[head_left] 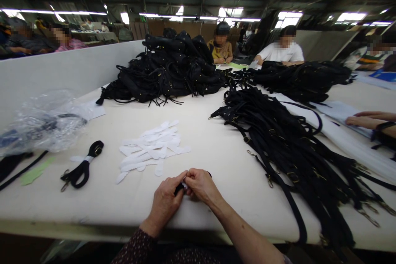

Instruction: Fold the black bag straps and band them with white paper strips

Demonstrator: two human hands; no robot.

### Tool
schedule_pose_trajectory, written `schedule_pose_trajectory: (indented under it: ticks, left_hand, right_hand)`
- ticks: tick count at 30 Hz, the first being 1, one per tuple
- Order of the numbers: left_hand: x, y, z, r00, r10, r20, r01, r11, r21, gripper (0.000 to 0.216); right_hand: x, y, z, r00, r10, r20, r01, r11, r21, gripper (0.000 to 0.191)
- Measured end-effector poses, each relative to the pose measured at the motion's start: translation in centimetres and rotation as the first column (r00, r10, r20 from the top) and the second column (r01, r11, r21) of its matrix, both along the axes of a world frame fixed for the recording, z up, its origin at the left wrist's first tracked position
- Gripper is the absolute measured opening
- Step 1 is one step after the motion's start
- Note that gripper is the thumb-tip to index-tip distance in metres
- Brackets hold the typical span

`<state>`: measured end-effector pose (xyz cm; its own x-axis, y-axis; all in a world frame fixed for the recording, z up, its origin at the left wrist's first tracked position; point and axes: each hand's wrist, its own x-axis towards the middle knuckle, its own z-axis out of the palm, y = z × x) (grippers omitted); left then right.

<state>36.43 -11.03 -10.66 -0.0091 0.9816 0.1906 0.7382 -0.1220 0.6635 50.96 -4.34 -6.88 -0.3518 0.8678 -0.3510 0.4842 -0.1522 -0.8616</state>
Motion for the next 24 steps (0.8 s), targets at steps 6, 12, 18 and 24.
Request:
schedule_pose_trajectory:
  ticks: [6,12,18,24]
  left_hand:
    - [-0.1,0.0,-0.1,0.999,-0.033,0.018,0.033,0.999,-0.004,0.058]
    - [0.0,0.0,0.1,0.999,0.023,0.026,-0.021,0.999,-0.048,0.064]
    - [0.1,-0.1,0.3,1.000,-0.014,-0.002,0.014,1.000,-0.018,0.059]
    - [0.2,-0.2,0.4,0.997,0.066,0.047,-0.064,0.997,-0.049,0.078]
  right_hand:
    - [0.9,-0.5,2.3,0.981,0.097,0.169,-0.147,0.939,0.310,0.017]
    - [0.5,-0.2,1.6,0.994,0.028,0.106,-0.051,0.973,0.225,0.027]
    - [0.2,1.8,0.6,0.996,0.087,-0.015,-0.087,0.996,-0.001,0.047]
    - [-0.4,3.9,1.7,0.977,0.214,-0.002,-0.211,0.961,-0.181,0.026]
